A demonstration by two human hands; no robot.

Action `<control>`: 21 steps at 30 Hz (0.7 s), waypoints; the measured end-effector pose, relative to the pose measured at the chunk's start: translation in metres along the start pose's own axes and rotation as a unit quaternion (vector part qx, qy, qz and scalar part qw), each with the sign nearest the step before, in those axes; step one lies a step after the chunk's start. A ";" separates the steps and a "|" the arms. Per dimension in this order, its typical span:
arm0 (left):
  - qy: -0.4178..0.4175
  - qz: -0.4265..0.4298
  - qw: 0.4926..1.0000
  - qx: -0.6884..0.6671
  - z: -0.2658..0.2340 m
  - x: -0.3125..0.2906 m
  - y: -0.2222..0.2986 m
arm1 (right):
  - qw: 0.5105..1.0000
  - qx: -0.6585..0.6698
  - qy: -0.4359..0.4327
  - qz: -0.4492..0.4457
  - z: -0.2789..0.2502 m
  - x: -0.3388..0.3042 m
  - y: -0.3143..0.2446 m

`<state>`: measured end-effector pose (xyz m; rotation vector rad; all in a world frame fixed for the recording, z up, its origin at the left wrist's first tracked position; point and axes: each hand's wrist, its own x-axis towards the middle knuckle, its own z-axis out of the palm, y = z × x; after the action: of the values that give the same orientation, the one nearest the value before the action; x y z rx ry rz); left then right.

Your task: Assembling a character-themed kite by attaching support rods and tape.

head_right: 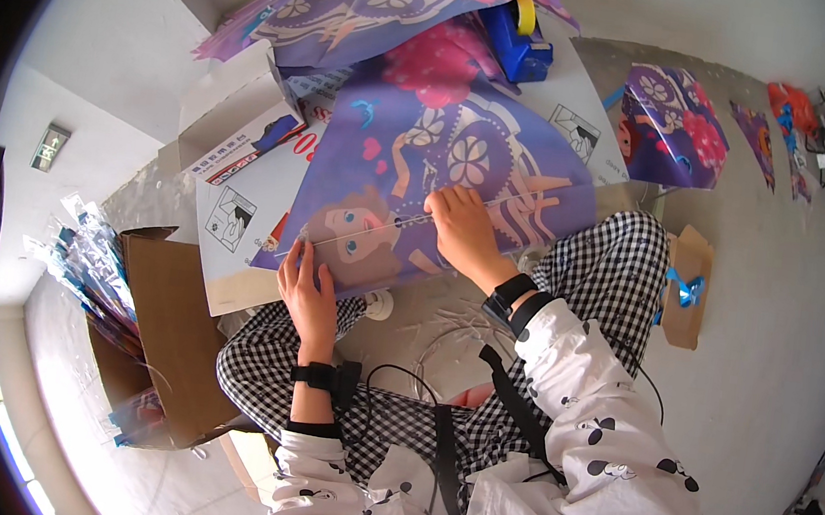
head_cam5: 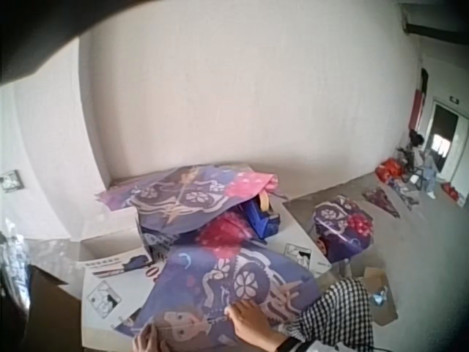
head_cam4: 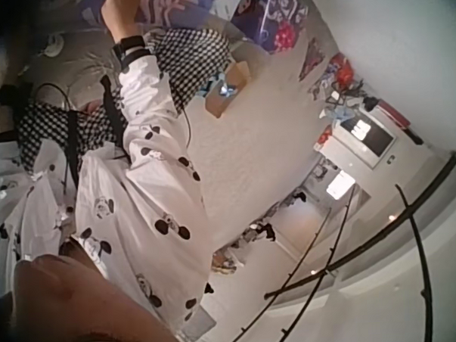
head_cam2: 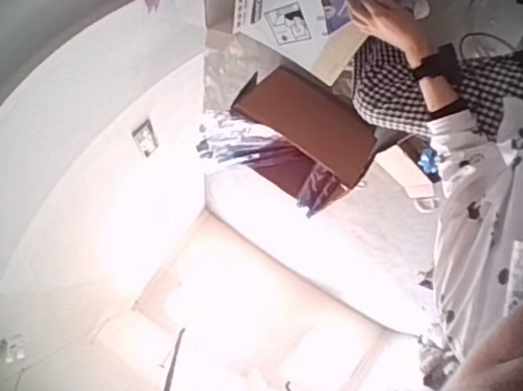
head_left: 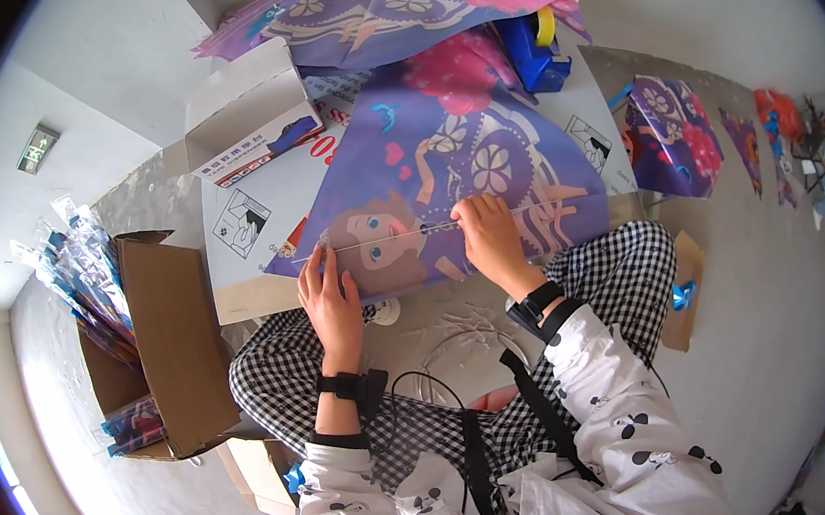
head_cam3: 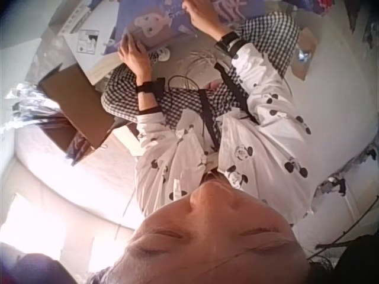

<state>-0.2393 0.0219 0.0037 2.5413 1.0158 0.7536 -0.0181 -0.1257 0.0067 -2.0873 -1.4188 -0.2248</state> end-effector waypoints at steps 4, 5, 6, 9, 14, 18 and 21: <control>0.002 -0.002 1.000 -0.003 -0.002 0.001 0.000 | 1.000 0.001 -0.006 0.006 -0.002 0.001 -0.001; 0.004 -0.002 1.000 -0.002 -0.003 0.002 0.000 | 1.000 0.001 -0.004 0.004 -0.002 0.001 -0.002; 0.008 -0.008 1.000 -0.017 -0.004 0.002 0.001 | 1.000 0.015 0.003 0.013 -0.003 0.001 -0.004; 0.027 -0.017 0.999 -0.041 -0.012 0.005 0.008 | 0.998 0.048 0.036 0.035 -0.015 0.004 -0.002; 0.065 -0.012 0.997 -0.051 -0.048 0.025 0.043 | 0.985 0.067 0.148 0.056 -0.073 0.020 0.033; -0.010 0.068 0.994 -0.081 -0.056 0.051 0.085 | 0.985 0.043 0.127 0.110 -0.118 0.016 0.080; -0.116 0.101 0.983 -0.095 -0.036 0.064 0.114 | 0.993 0.087 0.044 0.065 -0.120 0.006 0.077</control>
<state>-0.1585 -0.0102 0.1080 2.5144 0.5890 0.5572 0.0752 -0.2076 0.0764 -1.9922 -1.2007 -0.1343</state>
